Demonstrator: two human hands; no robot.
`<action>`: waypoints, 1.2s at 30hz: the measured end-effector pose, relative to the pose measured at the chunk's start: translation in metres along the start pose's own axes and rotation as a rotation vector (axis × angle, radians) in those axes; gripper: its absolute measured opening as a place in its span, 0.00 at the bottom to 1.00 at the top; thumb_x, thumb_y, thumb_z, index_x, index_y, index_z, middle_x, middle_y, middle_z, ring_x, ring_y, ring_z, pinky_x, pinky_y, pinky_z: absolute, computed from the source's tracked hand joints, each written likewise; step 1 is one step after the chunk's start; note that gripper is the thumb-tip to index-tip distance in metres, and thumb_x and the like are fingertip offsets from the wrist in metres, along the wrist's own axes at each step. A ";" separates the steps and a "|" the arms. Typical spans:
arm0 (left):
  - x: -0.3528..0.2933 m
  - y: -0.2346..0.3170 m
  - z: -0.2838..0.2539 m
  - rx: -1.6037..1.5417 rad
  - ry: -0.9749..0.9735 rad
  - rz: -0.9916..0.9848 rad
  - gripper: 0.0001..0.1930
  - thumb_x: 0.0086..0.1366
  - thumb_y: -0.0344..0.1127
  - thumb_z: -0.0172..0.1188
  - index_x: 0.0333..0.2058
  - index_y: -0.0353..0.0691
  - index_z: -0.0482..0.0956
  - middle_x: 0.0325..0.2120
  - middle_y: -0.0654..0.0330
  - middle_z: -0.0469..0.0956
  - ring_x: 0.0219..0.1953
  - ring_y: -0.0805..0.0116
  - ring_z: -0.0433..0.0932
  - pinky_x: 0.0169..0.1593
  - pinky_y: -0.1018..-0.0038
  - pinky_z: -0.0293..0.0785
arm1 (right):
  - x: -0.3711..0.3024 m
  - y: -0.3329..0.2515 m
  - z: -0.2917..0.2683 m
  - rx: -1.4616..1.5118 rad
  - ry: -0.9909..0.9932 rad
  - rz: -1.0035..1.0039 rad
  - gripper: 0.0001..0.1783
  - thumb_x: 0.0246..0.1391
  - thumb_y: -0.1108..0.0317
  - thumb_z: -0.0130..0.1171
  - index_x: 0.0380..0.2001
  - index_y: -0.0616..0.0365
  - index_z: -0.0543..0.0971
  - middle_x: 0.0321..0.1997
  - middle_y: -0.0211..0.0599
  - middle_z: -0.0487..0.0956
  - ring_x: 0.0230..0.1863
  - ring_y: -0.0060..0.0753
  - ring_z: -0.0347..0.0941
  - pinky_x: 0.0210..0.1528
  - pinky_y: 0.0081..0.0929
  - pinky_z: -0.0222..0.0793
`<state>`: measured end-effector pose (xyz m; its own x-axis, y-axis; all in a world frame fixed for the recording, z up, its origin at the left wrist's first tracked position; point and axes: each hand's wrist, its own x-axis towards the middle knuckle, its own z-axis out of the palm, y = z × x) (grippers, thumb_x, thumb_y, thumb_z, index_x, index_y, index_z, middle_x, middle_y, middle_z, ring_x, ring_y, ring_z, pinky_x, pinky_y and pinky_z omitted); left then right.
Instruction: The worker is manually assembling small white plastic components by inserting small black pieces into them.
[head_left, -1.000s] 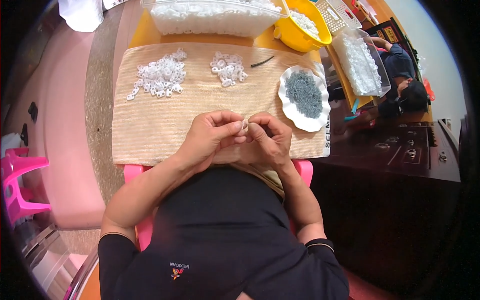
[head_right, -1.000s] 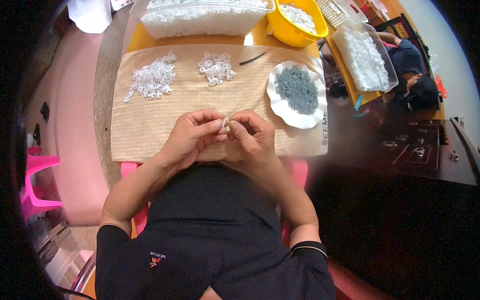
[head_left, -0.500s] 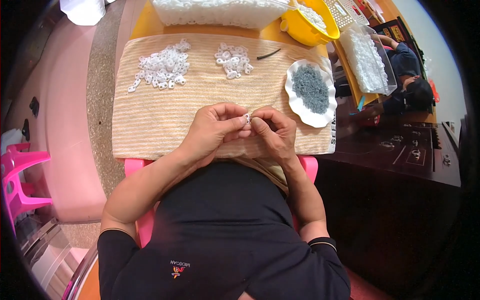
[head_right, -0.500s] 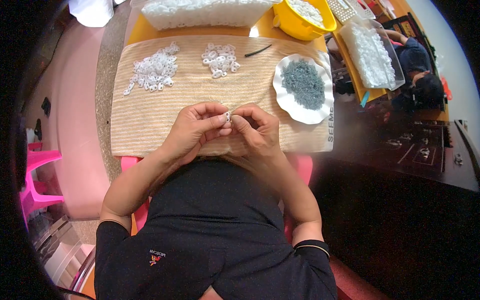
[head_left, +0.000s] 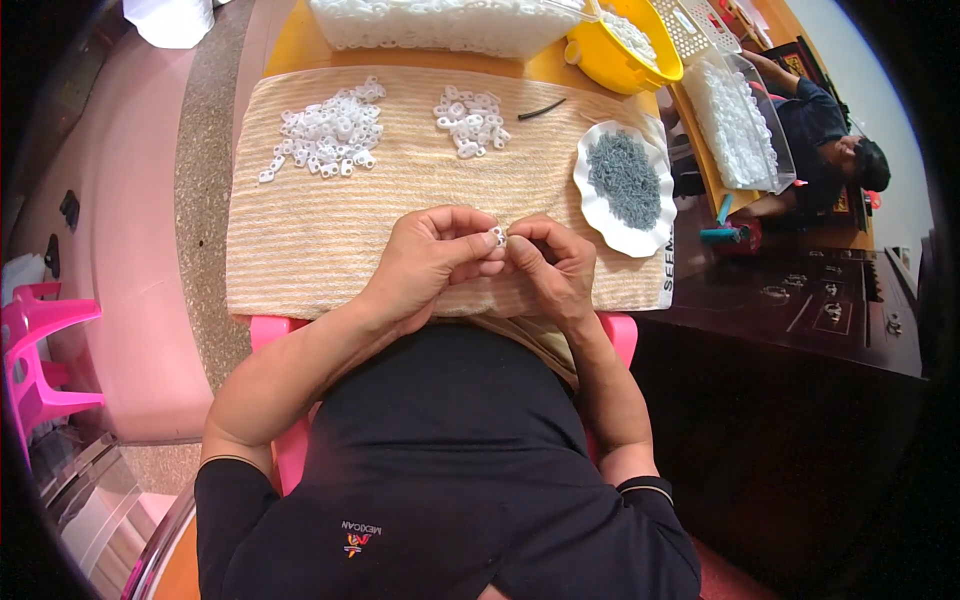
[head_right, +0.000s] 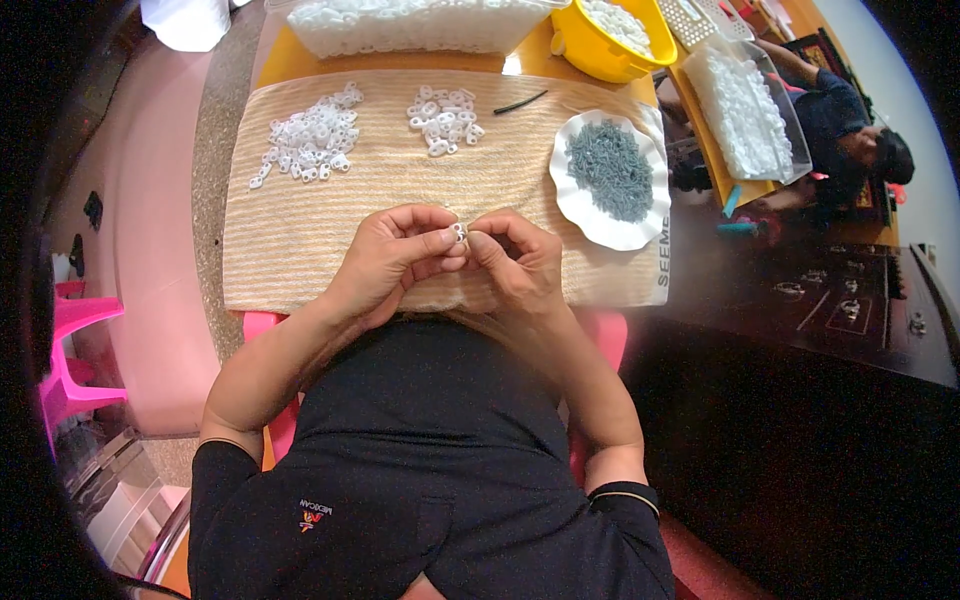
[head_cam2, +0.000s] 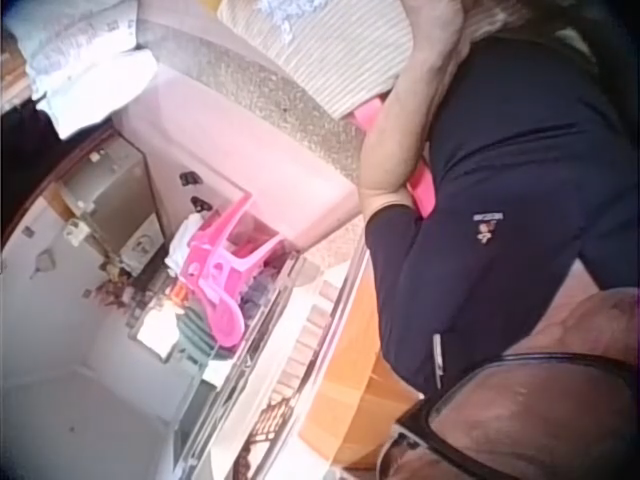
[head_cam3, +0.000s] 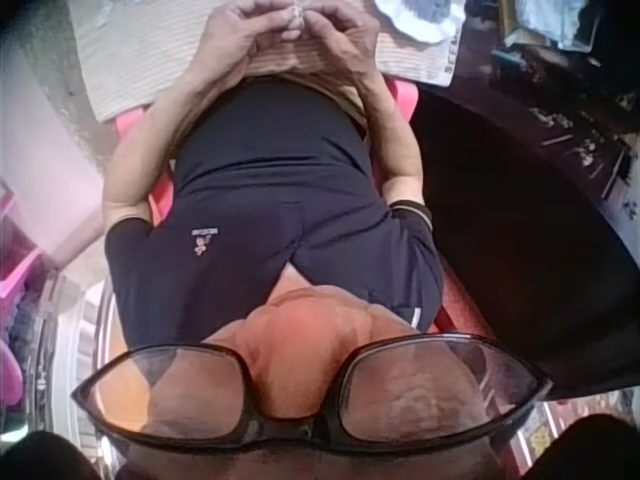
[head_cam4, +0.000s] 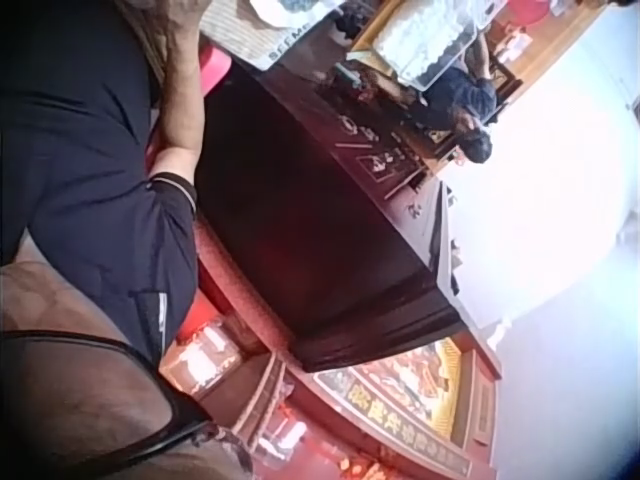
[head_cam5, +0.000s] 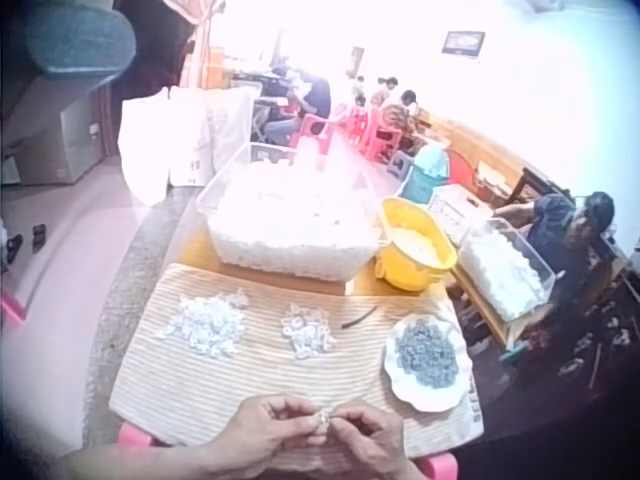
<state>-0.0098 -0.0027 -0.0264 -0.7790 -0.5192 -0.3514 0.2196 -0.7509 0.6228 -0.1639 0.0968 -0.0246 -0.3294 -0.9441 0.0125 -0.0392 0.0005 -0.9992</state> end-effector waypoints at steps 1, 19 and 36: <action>0.000 -0.001 -0.001 0.007 -0.005 -0.004 0.08 0.62 0.26 0.60 0.39 0.32 0.76 0.32 0.58 0.80 0.34 0.73 0.80 0.41 0.77 0.80 | 0.000 0.000 0.000 0.007 0.000 0.000 0.05 0.58 0.76 0.57 0.36 0.68 0.78 0.34 0.32 0.78 0.34 0.18 0.74 0.37 0.15 0.70; -0.001 0.000 0.001 0.003 -0.006 0.003 0.07 0.62 0.26 0.60 0.39 0.31 0.76 0.31 0.58 0.79 0.33 0.73 0.79 0.40 0.78 0.79 | 0.000 0.001 0.000 -0.047 -0.005 -0.025 0.05 0.58 0.75 0.58 0.35 0.67 0.78 0.34 0.30 0.78 0.34 0.16 0.73 0.37 0.15 0.69; 0.001 -0.009 -0.002 0.069 0.010 0.060 0.08 0.61 0.25 0.61 0.39 0.31 0.77 0.32 0.57 0.80 0.33 0.72 0.80 0.41 0.76 0.80 | 0.002 -0.004 0.002 -0.038 -0.030 0.061 0.05 0.58 0.74 0.58 0.33 0.67 0.79 0.32 0.30 0.79 0.32 0.16 0.73 0.35 0.14 0.69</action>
<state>-0.0109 0.0031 -0.0340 -0.7598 -0.5670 -0.3182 0.2245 -0.6881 0.6900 -0.1627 0.0940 -0.0205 -0.3040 -0.9513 -0.0503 -0.0558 0.0705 -0.9959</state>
